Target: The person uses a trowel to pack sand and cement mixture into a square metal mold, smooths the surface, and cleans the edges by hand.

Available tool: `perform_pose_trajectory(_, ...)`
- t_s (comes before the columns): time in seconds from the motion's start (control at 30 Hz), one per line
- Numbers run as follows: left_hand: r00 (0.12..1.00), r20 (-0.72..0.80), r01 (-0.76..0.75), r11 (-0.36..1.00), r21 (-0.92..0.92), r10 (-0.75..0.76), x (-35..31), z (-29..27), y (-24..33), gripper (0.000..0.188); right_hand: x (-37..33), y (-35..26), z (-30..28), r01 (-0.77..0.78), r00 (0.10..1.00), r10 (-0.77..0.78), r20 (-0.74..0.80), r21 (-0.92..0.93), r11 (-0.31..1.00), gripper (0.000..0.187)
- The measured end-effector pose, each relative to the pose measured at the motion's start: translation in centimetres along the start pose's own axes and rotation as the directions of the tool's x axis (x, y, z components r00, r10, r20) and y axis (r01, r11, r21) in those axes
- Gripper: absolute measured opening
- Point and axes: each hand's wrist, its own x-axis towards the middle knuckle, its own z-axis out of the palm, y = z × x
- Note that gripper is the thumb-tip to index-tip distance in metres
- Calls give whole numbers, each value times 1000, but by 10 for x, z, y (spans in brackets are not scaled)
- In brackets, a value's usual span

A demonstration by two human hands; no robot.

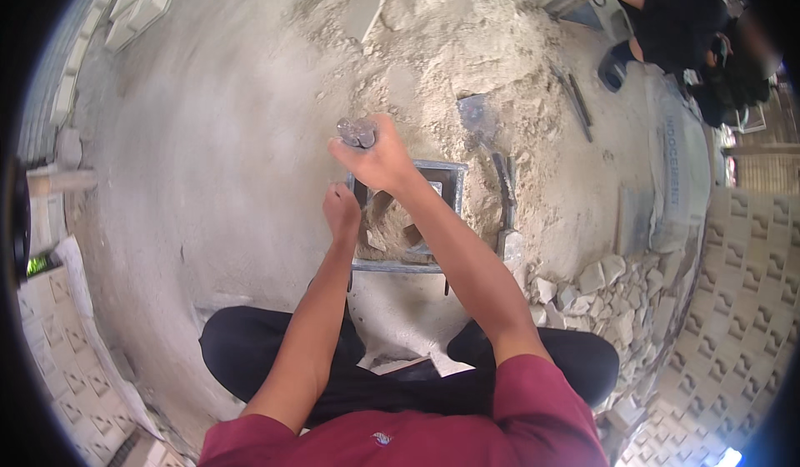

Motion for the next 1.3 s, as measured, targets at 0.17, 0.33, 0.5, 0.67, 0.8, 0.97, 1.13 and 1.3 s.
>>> perform_pose_trajectory(0.17,999,-39,-4,999,32,5,0,-2,-3,34,-10,-10,-5,120,987,-125,101,56,991,22)
perform_pose_trajectory(0.33,999,-32,-18,999,32,19,2,2,-10,35,-8,-14,-17,55,993,-65,95,99,994,21)
perform_pose_trajectory(0.5,1000,-28,-11,998,55,12,6,2,-11,37,-2,-6,-8,84,996,-83,34,-17,996,26)
perform_pose_trajectory(0.67,1000,-25,-9,998,57,11,-3,1,-4,37,-14,-9,-19,171,985,-171,22,12,985,28)
perform_pose_trajectory(0.8,999,-46,-7,995,96,12,3,-2,-7,36,-10,-24,-12,105,993,-109,49,64,992,28)
perform_pose_trajectory(0.97,1000,-17,9,998,61,-8,-2,2,-2,36,-10,-6,-9,52,998,-56,22,157,986,29)
perform_pose_trajectory(1.13,998,-43,50,994,100,-46,2,-4,-3,36,-11,-33,-8,129,988,-130,83,24,991,30)
perform_pose_trajectory(1.3,1000,4,-15,996,93,15,-3,-3,2,38,-14,-23,-33,121,964,-118,237,2,993,30)
